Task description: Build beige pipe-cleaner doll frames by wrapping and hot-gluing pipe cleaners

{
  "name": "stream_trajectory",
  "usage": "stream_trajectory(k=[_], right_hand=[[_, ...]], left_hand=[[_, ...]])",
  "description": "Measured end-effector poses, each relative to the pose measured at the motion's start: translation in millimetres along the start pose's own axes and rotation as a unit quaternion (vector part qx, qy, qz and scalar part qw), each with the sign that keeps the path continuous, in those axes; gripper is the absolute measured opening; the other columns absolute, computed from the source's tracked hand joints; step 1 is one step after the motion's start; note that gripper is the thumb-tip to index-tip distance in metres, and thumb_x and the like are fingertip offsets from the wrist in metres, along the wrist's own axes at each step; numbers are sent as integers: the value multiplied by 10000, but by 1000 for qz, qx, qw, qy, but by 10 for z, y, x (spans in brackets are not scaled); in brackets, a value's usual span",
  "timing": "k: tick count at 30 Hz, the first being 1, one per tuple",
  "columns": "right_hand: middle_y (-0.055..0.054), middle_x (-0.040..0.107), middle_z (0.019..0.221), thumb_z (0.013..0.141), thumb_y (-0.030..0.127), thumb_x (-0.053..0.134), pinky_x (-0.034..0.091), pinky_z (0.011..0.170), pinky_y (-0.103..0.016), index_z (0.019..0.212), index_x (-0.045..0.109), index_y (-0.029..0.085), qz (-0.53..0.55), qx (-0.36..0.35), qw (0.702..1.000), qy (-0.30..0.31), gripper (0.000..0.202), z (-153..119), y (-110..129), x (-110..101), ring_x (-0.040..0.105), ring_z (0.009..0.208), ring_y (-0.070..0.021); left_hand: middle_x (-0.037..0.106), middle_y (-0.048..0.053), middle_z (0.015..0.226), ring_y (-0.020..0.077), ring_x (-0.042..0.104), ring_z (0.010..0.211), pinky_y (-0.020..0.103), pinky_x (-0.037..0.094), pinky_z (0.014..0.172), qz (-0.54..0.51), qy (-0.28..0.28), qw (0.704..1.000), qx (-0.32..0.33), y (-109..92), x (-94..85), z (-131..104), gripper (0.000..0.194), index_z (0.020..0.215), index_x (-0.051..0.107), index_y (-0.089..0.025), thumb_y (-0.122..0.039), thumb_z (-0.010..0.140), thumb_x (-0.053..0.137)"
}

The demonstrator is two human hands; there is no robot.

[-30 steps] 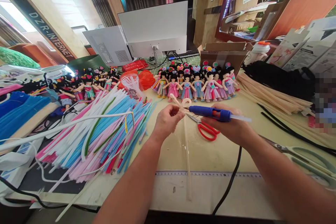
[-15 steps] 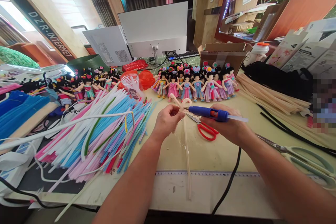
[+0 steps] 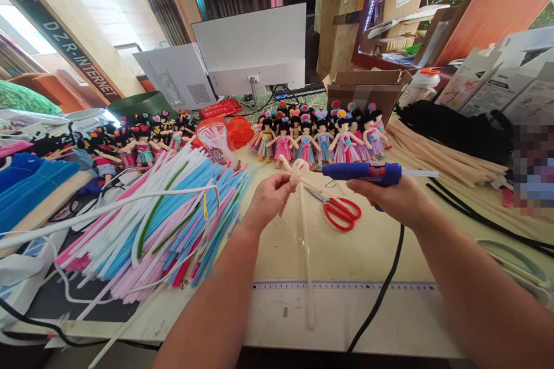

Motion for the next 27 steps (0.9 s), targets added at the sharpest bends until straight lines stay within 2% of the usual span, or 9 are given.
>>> stream_trajectory(k=[5, 12, 16, 22, 27], right_hand=[[15, 584, 550, 671, 383, 771, 436, 470, -296, 651, 673, 256, 0, 2, 1000, -9, 161, -15, -21, 37, 546, 525, -160], [-8, 647, 642, 635, 443, 789, 428, 475, -292, 727, 720, 252, 22, 21, 1000, -8, 223, -53, -70, 168, 590, 617, -197], [10, 613, 597, 640, 482, 788, 434, 479, -301, 698, 707, 254, 12, 32, 999, -2, 249, -57, -100, 184, 576, 581, -189], [20, 610, 568, 682, 454, 796, 455, 483, -297, 734, 717, 262, -2, -9, 1000, 13, 214, -56, -162, 183, 601, 602, -196], [25, 600, 563, 689, 455, 798, 420, 460, -277, 735, 710, 265, -10, -26, 999, 17, 215, -66, -186, 173, 586, 586, -181]], left_hand=[[674, 51, 812, 190, 609, 806, 297, 454, 736, -89, 34, 995, -35, 3, 23, -9, 448, 877, 692, -162, -578, 711, 710], [682, 62, 813, 184, 599, 804, 284, 431, 696, -111, 63, 991, -43, -14, 68, -34, 465, 882, 709, -154, -574, 684, 742], [681, 56, 803, 178, 598, 786, 278, 430, 679, -114, 62, 991, -43, -13, 83, -36, 480, 887, 710, -158, -586, 671, 746], [682, 52, 786, 177, 604, 757, 283, 445, 679, -94, 51, 993, -45, -16, 74, -39, 499, 868, 700, -159, -608, 657, 747], [687, 47, 806, 180, 608, 789, 297, 457, 746, -76, 42, 996, -28, -10, 64, -30, 432, 868, 708, -163, -561, 699, 728]])
Point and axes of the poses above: each hand's wrist, its own z-axis towards the middle knuckle, its own x-axis out of the palm, y = z × x, the point moved 2 cm from there along z, towards the middle knuckle
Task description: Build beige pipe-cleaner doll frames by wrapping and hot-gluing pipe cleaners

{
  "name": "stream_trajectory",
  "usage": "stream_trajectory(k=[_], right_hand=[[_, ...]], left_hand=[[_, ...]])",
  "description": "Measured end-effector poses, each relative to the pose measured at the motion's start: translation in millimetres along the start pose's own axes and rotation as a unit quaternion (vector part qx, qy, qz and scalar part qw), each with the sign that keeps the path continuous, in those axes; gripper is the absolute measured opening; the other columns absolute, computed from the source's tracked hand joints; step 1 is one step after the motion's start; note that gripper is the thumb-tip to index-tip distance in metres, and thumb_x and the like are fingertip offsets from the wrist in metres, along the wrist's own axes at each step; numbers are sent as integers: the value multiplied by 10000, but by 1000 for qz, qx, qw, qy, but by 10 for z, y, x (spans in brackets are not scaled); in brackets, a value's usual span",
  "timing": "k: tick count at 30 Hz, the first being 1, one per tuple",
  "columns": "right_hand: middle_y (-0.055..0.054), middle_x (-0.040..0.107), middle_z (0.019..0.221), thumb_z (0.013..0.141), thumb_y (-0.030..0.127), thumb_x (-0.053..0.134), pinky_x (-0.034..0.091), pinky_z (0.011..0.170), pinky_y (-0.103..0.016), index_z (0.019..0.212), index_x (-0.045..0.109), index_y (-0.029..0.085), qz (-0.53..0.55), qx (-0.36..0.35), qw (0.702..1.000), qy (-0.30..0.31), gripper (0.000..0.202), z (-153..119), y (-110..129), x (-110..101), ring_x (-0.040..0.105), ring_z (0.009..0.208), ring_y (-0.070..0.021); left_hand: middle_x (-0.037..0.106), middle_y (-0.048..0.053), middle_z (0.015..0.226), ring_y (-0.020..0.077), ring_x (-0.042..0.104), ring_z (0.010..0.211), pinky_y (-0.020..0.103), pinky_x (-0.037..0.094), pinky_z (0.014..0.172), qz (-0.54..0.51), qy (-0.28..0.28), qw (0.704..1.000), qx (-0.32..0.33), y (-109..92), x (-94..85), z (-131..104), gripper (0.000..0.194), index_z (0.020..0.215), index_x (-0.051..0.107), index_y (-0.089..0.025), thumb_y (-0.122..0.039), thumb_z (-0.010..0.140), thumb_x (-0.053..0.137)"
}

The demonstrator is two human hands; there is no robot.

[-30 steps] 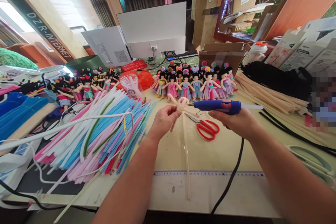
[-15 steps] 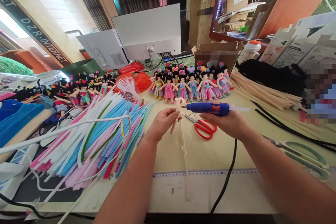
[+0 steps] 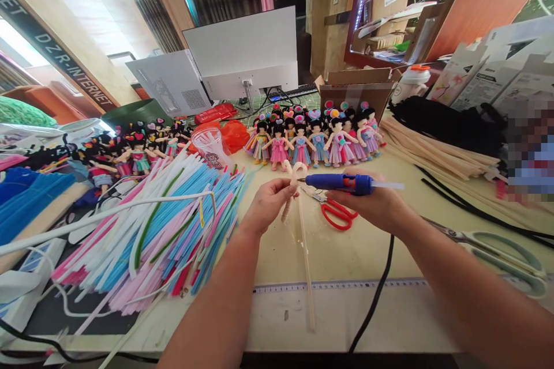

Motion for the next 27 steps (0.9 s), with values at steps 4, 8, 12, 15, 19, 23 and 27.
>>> stream_trajectory(k=[4, 8, 12, 15, 19, 23, 27], right_hand=[[23, 601, 573, 704, 455, 789, 396, 455, -273, 737, 709, 260, -12, 0, 1000, -1, 214, -7, 21, -1, 567, 571, -168], [29, 561, 542, 701, 464, 789, 371, 446, -272, 681, 677, 260, -9, -6, 1000, -6, 234, -6, 18, 2, 543, 550, -161], [30, 550, 543, 705, 470, 785, 365, 449, -275, 658, 659, 256, -33, 7, 999, -9, 253, -3, 2, 8, 529, 536, -154], [28, 558, 551, 717, 469, 777, 369, 448, -274, 669, 662, 252, -38, 5, 999, -7, 250, -5, 10, 9, 529, 536, -151], [32, 556, 538, 719, 466, 774, 382, 440, -269, 712, 683, 247, -19, -22, 1000, -9, 237, -3, 25, 1, 542, 544, -155], [30, 575, 549, 723, 449, 772, 400, 455, -283, 758, 709, 242, -22, -23, 999, -10, 219, 8, 11, -6, 562, 553, -167], [21, 630, 608, 726, 433, 770, 442, 504, -309, 830, 738, 255, -20, -12, 1000, -2, 209, 21, -16, -4, 604, 602, -195]], left_hand=[[682, 43, 811, 177, 606, 804, 308, 453, 793, 6, -3, 1000, 3, -3, -6, 0, 391, 868, 706, -160, -522, 723, 715], [678, 41, 811, 176, 600, 799, 314, 451, 810, 4, -3, 1000, 3, -4, -9, 2, 377, 867, 698, -160, -508, 722, 714], [671, 35, 808, 169, 594, 795, 305, 447, 815, 4, -2, 1000, 1, 2, -3, 11, 371, 869, 696, -160, -502, 727, 710], [672, 37, 814, 172, 596, 803, 304, 444, 812, 3, -3, 1000, 0, 1, 1, 10, 386, 866, 694, -160, -517, 720, 714], [669, 40, 814, 173, 599, 801, 304, 445, 795, -5, 4, 1000, -7, -10, 2, -3, 416, 873, 691, -151, -536, 718, 713], [663, 39, 791, 168, 593, 785, 302, 446, 774, -18, 13, 1000, -15, -17, 3, -9, 431, 873, 688, -145, -546, 715, 715], [670, 48, 795, 176, 593, 790, 309, 448, 768, -41, 21, 999, -21, -6, 6, -2, 460, 878, 697, -149, -565, 686, 738]])
Point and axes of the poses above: each hand's wrist, its own z-axis towards the middle knuckle, its own x-axis out of the palm, y = z × x, the point moved 2 cm from there along z, towards the middle knuckle
